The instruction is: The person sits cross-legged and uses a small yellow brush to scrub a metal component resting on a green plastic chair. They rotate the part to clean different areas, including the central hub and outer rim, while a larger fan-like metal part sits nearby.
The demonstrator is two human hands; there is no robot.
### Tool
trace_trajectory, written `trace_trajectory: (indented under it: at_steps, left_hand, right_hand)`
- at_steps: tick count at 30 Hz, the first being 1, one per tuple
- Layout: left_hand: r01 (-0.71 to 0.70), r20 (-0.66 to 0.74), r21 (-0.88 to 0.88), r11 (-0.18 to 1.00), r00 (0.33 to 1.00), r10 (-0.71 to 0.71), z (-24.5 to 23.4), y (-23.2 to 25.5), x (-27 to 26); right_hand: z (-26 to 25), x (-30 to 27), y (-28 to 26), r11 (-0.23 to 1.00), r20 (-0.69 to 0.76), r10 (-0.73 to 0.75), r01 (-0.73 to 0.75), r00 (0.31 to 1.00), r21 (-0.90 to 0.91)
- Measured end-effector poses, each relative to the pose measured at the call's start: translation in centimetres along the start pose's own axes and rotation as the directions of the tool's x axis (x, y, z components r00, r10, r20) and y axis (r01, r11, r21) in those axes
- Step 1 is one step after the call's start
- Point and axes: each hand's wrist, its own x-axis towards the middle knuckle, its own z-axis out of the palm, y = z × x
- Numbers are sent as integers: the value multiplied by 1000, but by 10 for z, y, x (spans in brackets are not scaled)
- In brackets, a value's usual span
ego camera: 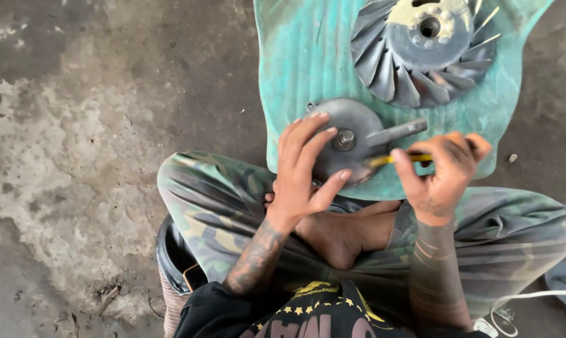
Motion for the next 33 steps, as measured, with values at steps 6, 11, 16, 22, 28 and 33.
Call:
trace_trajectory:
  at_steps: [6, 11, 16, 22, 28, 33]
  left_hand:
    - [7, -42, 28, 1000, 999, -6, 23, -20, -18]
    - [-1, -64, 15, 1000, 998, 2, 26, -24, -20]
    - [-32, -105, 28, 999, 994, 34, 28, -25, -19]
    - [-29, -120, 37, 999, 992, 34, 27, -23, -18]
    - [-32, -131, 38, 999, 991, 37, 27, -21, -17]
    - [-32, -136, 30, 999, 990, 36, 28, -23, -18]
  right_hand:
    - [1, -3, 4, 996, 62, -47, 42, 997, 73]
    - [2, -7, 6, 997, -4, 57, -57, 998, -43]
    - [3, -5, 6, 998, 36, -32, 31, 999, 48]
    - [2, -3, 3, 999, 50, -15, 13, 999, 45]
    - [2, -3, 1, 999, 11, 44, -44, 999, -20]
    - [8, -14, 11, 989, -28, 130, -131, 991, -69]
